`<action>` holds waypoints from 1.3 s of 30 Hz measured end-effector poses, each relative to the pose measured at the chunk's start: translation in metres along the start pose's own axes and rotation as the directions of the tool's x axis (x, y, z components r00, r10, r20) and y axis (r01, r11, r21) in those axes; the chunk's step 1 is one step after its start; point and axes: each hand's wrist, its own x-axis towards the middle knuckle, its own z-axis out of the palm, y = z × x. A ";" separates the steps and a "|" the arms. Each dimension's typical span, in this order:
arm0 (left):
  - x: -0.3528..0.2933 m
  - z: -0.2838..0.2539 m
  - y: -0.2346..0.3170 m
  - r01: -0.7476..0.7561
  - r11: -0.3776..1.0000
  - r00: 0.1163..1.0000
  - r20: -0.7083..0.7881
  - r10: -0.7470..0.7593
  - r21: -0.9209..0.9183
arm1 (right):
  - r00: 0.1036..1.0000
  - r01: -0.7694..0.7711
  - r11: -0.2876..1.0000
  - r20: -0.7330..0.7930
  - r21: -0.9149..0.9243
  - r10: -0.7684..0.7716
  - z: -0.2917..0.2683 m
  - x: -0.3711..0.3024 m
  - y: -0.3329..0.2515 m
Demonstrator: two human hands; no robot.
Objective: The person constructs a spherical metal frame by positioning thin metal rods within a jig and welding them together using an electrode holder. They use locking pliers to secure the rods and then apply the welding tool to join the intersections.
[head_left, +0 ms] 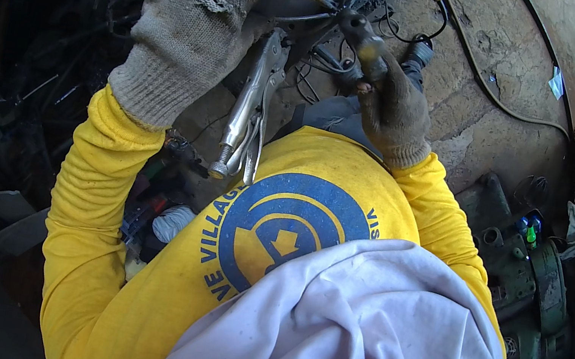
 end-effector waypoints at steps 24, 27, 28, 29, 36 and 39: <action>0.005 -0.006 0.002 -0.103 0.994 0.994 -0.043 0.104 0.024 | 0.997 -0.069 0.997 0.046 0.023 0.068 -0.010 0.001 0.003; 0.005 -0.008 0.003 -0.084 0.994 0.996 -0.008 0.085 0.073 | 0.992 -0.121 0.986 -0.032 0.112 0.126 -0.012 -0.013 0.012; 0.003 -0.007 0.001 -0.097 0.994 0.995 -0.024 0.098 0.058 | 0.993 -0.109 0.988 -0.041 0.107 0.114 -0.015 -0.015 0.016; 0.000 -0.005 -0.001 -0.104 0.994 0.994 -0.042 0.106 0.043 | 0.960 -0.267 0.943 -0.024 0.199 0.277 -0.018 -0.015 0.021; 0.002 -0.008 0.001 -0.100 0.994 0.994 -0.028 0.101 0.034 | 0.852 -0.376 0.758 -0.123 0.533 0.509 -0.076 0.053 0.032; 0.003 -0.005 -0.001 -0.066 0.998 0.998 -0.012 0.066 0.023 | 0.918 -0.232 0.886 -0.209 0.402 0.336 -0.113 0.112 0.019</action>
